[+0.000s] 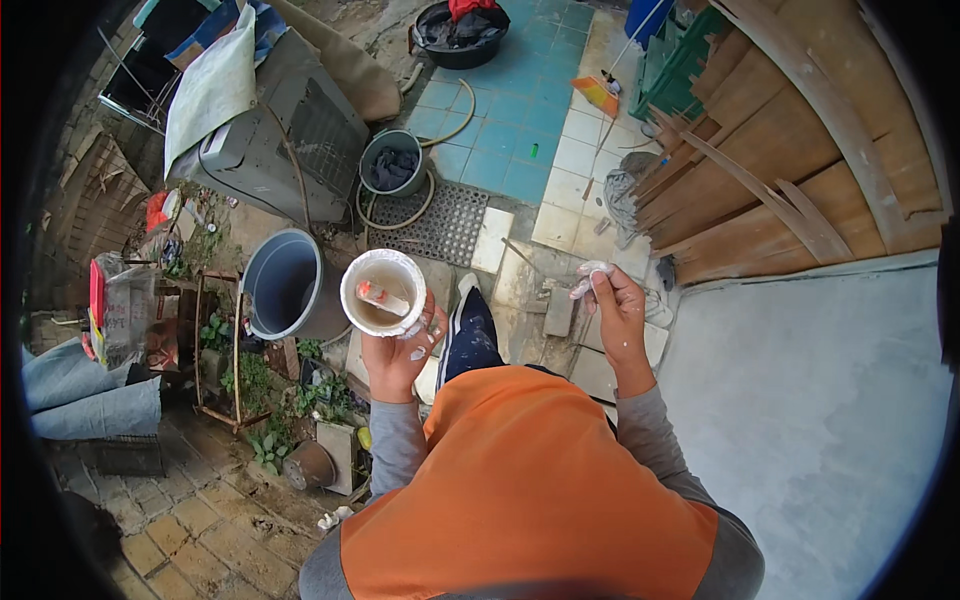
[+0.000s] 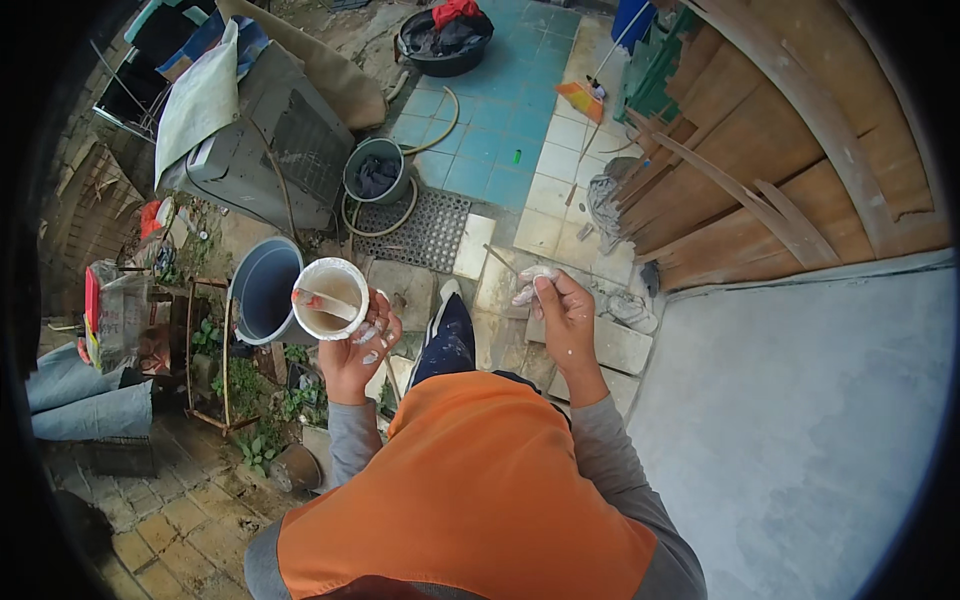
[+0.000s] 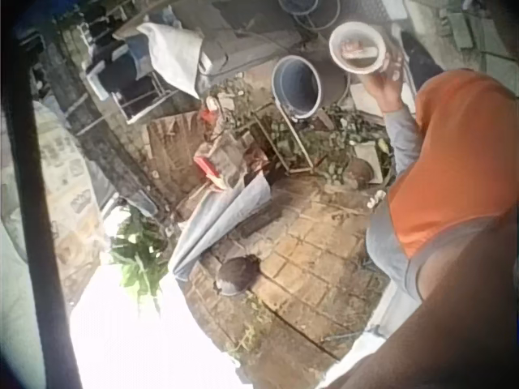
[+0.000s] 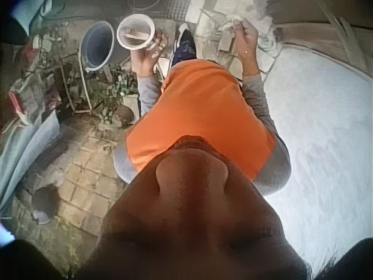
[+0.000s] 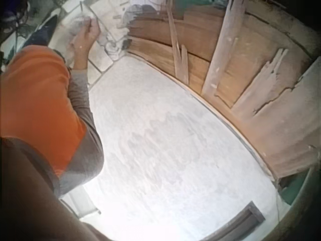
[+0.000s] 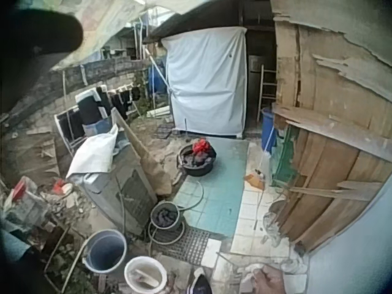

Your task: Painting a concrete wall using a brush and a cup of white paint.

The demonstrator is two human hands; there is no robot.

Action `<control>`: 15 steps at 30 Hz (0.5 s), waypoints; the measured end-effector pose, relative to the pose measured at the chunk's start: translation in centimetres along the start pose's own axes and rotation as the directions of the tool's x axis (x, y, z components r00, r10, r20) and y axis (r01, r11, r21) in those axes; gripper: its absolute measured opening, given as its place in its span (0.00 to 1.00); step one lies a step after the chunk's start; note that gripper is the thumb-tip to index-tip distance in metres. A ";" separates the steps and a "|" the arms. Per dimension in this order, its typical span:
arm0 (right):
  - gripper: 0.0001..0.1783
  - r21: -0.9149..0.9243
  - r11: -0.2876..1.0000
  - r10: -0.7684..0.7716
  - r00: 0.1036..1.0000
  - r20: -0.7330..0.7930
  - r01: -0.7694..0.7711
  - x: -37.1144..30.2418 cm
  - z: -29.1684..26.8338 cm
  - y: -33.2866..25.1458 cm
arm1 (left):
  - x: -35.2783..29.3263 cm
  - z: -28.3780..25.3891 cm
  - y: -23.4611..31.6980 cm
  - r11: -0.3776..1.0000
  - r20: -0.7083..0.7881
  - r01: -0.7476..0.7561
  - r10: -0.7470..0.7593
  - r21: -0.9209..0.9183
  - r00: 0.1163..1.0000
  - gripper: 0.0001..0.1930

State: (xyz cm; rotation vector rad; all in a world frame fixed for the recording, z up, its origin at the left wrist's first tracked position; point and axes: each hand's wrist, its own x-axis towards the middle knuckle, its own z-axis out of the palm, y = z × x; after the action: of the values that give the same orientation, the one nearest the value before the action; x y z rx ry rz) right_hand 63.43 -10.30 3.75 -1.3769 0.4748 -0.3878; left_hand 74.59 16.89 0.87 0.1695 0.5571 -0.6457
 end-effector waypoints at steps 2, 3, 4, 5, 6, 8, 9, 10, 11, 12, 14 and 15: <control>0.10 -0.015 1.000 0.008 1.000 0.003 -0.008 3.9 2.5 -0.4 | 3.3 0.3 2.3 1.000 0.039 0.010 -0.011 0.015 0.999 0.19; 0.10 -0.017 1.000 0.000 1.000 -0.008 0.000 6.1 3.8 -0.6 | 5.2 1.0 3.4 1.000 0.005 0.017 -0.017 0.000 1.000 0.18; 0.10 -0.026 0.999 0.023 1.000 -0.003 -0.023 8.2 5.5 -0.7 | 6.7 1.8 4.8 0.999 0.017 0.038 -0.038 -0.010 0.999 0.19; 0.10 -0.039 0.998 0.049 0.999 0.002 -0.049 10.3 6.9 -0.8 | 8.4 2.7 6.0 0.998 0.027 0.061 -0.060 -0.024 0.998 0.19; 0.09 -0.006 0.998 0.067 0.997 0.029 -0.067 12.1 8.5 -1.4 | 10.2 3.7 7.1 0.997 0.033 0.076 -0.075 -0.021 0.997 0.19; 0.09 0.041 0.998 0.050 0.997 0.051 -0.052 16.4 10.8 -1.5 | 13.5 5.7 9.1 0.998 -0.012 0.058 -0.058 0.039 0.998 0.18; 0.09 0.092 0.995 0.041 0.995 0.089 -0.049 18.1 11.9 -1.6 | 14.8 6.8 9.9 0.996 -0.018 0.078 -0.077 0.046 0.997 0.18; 0.09 0.092 0.995 0.043 0.997 0.067 -0.049 19.5 12.9 -2.2 | 16.2 8.1 10.6 0.996 -0.005 0.083 -0.083 0.030 0.997 0.18; 0.10 0.142 0.989 0.043 0.997 0.062 -0.051 21.2 14.1 -3.3 | 17.8 9.4 11.4 0.996 0.014 0.085 -0.085 0.015 0.996 0.18; 0.11 0.191 0.980 0.042 0.998 0.056 -0.052 22.8 14.9 -3.9 | 19.2 10.5 11.8 0.998 -0.016 0.038 -0.038 0.047 0.999 0.18; 0.12 0.203 0.978 0.032 0.999 0.037 -0.039 25.7 14.9 -3.4 | 22.1 12.5 12.6 0.997 0.026 0.068 -0.069 0.040 0.997 0.17; 0.13 0.213 0.976 0.028 0.999 0.038 -0.035 27.1 14.6 -3.0 | 23.5 13.3 12.8 0.997 0.066 0.080 -0.082 0.023 0.995 0.17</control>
State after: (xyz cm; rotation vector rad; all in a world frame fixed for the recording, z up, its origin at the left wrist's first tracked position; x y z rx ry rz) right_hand 94.20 -12.80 5.96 -1.1642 0.4130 -0.3769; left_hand 103.71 10.46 -0.87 0.1441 0.4955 -0.7333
